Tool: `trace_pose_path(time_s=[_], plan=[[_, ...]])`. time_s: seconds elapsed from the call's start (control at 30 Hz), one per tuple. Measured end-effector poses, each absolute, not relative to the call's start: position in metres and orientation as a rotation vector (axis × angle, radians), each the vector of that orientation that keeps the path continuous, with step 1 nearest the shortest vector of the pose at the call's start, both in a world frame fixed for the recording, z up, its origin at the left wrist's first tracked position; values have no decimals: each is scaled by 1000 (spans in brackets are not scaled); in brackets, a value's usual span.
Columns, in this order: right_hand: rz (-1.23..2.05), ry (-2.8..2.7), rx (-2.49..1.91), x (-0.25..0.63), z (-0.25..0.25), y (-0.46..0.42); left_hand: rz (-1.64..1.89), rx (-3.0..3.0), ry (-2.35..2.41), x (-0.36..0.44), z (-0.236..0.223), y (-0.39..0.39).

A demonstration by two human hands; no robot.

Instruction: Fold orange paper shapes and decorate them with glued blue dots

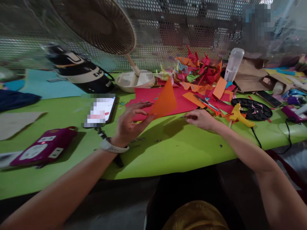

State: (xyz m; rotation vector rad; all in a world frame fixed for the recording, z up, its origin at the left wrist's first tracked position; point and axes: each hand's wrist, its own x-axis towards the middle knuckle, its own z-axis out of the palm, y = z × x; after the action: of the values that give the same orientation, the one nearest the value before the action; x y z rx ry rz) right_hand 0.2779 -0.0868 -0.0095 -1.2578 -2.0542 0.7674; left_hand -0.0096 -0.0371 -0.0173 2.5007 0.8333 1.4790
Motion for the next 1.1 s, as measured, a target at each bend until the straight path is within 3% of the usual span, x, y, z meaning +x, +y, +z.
trace_pose_path(time_s=[0.2,0.43,0.67,1.1], plan=[[375,-2047,-1345,285,-29,-69,1251,2636,794,-14,-22,-36],[366,-1833,-1303,285,-16,-80,708,2743,586,-14,-33,-35],[304,-2452,-1032,261,-23,-104,738,2838,525,-10,-36,-40],[240,-2390,-1246,254,-25,-99,674,2566,707,-5,-31,-47]])
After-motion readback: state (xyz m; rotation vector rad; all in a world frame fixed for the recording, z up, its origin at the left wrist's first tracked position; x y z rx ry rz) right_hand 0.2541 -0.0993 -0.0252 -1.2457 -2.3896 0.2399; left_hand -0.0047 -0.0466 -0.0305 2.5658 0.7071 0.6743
